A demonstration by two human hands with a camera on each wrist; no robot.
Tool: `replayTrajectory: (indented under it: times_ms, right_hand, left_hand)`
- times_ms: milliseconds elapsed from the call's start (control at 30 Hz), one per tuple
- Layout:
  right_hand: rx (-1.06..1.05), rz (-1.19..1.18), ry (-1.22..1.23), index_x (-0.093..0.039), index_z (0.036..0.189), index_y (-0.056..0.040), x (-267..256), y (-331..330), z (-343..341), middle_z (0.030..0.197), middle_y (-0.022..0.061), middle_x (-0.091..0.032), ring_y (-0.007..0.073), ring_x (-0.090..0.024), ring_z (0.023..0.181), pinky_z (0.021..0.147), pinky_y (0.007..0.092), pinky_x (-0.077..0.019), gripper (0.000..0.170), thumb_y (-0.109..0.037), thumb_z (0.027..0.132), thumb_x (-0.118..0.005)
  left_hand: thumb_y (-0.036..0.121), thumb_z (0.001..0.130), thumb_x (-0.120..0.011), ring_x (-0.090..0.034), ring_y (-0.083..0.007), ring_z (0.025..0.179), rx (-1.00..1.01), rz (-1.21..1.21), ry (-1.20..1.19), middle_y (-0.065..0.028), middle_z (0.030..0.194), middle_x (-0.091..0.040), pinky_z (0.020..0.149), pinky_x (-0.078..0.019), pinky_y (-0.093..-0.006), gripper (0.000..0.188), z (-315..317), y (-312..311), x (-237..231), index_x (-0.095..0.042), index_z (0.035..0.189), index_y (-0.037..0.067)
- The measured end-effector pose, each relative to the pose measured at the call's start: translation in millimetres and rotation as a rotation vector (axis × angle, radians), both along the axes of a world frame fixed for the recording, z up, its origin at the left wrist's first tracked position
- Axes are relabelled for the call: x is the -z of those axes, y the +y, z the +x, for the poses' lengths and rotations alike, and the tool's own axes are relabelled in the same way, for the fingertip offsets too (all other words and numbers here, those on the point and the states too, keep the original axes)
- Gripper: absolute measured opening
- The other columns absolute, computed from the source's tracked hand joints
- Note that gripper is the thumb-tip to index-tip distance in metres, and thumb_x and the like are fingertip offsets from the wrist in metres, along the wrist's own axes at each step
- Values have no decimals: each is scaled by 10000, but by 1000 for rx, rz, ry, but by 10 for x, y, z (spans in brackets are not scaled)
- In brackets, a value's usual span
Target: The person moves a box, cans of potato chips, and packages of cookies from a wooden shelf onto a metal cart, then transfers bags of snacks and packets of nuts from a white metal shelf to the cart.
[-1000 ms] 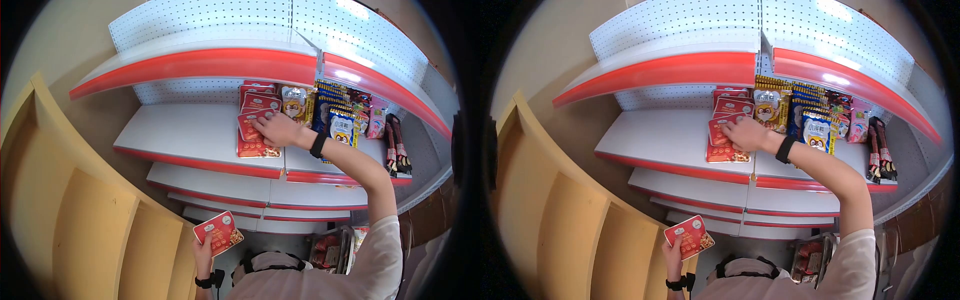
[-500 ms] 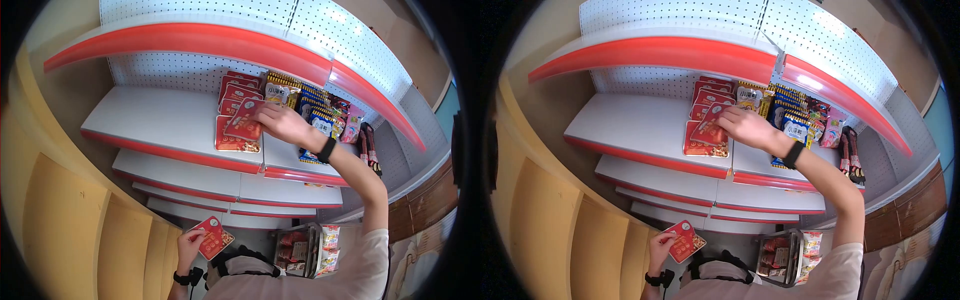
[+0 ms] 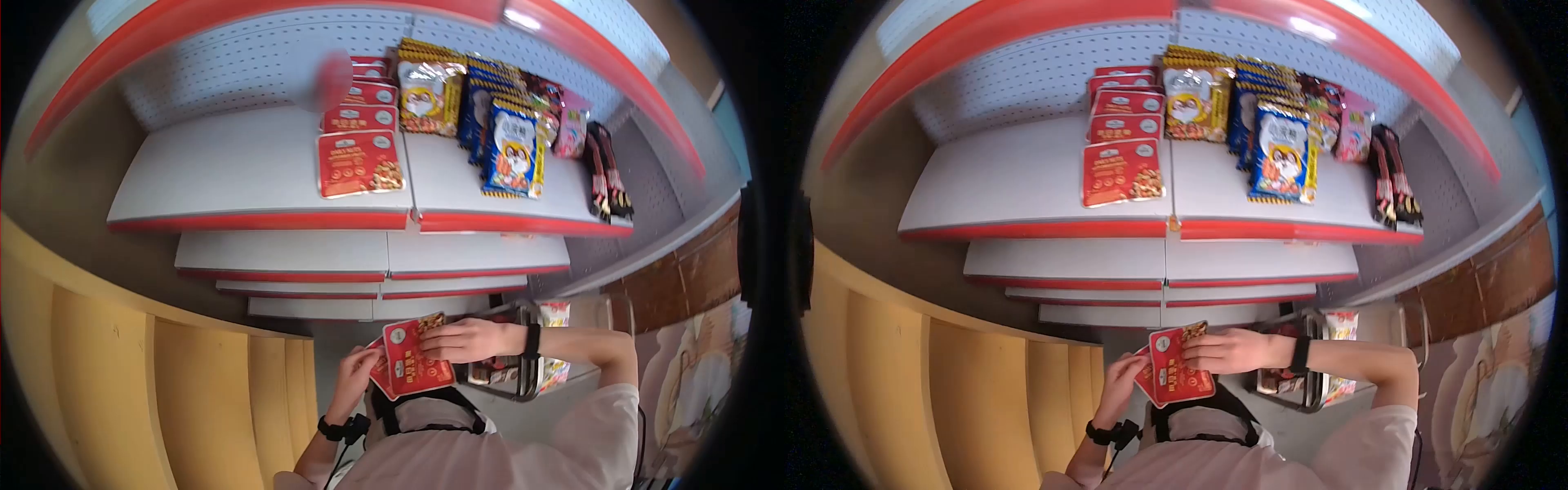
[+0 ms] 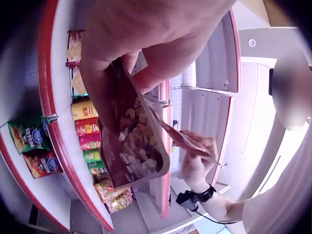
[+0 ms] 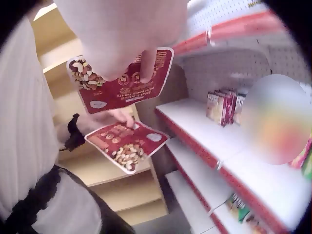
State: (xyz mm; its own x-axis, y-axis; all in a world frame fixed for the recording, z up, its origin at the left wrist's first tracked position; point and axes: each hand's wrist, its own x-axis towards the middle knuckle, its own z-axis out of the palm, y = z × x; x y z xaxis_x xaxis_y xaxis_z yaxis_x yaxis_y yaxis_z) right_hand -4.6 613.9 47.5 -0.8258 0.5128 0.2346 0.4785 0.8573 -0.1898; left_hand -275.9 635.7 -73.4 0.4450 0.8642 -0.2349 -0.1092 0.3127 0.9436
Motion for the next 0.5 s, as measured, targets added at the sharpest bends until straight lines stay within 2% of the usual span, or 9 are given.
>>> replayTrajectory:
  times_ms: [33, 100, 133, 167, 233, 267, 300, 433, 500]
  right_hand:
    - [43, -47, 43, -607, 1114, -69, 131, -102, -43, 1214, 66, -587, 205, -547, 1198, 640, 256, -574, 287, -63, 833, -550]
    - [43, -26, 107, -600, 1128, -66, 489, -272, -29, 1232, 69, -578, 210, -533, 1222, 640, 260, -576, 292, -63, 841, -547]
    - [21, -1, 145, -593, 1142, -62, 578, -362, -25, 1251, 72, -568, 214, -519, 1245, 640, 264, -577, 298, -62, 849, -544]
    - [46, 3, 165, -593, 1142, -62, 638, -477, -9, 1251, 72, -568, 214, -519, 1245, 640, 264, -577, 298, -62, 849, -544]
    - [83, -103, 177, -585, 1166, -58, 674, -681, 89, 1284, 85, -554, 229, -483, 1294, 637, 261, -580, 311, -52, 860, -528]
    - [94, -207, 96, -534, 1268, -65, 702, -826, 155, 1399, 114, -477, 268, -464, 1322, 720, 311, -589, 445, -12, 827, -563]
    - [107, -200, 105, -534, 1268, -65, 704, -965, 221, 1399, 114, -477, 268, -464, 1322, 720, 311, -589, 445, -12, 827, -563]
    - [315, -375, 158, -359, 1432, -93, 695, -1661, 508, 1528, 167, -258, 328, -482, 1282, 845, 392, -563, 724, -71, 780, -671]
    - [706, -831, 296, -345, 1438, -74, 636, -2136, 680, 1526, 190, -227, 348, -565, 1161, 876, 393, -554, 726, -143, 813, -708]
  left_hand:
    - [79, 937, -596, -576, -86, 800, 24, -3, 25, -33, 816, -600, 709, -442, -225, 168, 23, -65, 25, -704, 993, -37]
    - [157, 976, -564, -602, -116, 847, -54, -358, -73, -24, 871, -611, 771, -444, -219, 250, 87, -210, 63, -692, 954, -57]
    - [126, 962, -594, -529, -61, 761, -119, -410, -81, -3, 813, -563, 669, -410, -221, 206, 175, -268, -86, -690, 945, -56]
    - [126, 962, -594, -529, -61, 761, -98, -407, -56, -3, 813, -563, 669, -410, -221, 206, 159, -332, -140, -690, 945, -56]
    - [105, 932, -636, -517, -56, 741, 94, -18, 128, 2, 793, -558, 644, -399, -226, 169, 165, -458, -201, -690, 939, -55]
    - [82, 898, -673, -509, -62, 715, 90, -5, 145, -4, 768, -549, 629, -395, -229, 141, 200, -543, -180, -692, 938, -52]
    - [82, 898, -673, -509, -62, 715, 104, 2, 153, -4, 768, -549, 629, -395, -229, 141, 266, -654, -126, -692, 938, -52]
    - [81, 864, -705, -520, -87, 683, 77, 128, 275, -32, 748, -560, 608, -398, -242, 137, 621, -1186, -95, -704, 915, -47]
    - [84, 854, -715, -522, -94, 668, 77, 219, 336, -41, 734, -562, 596, -399, -248, 139, 874, -1514, -58, -708, 908, -43]
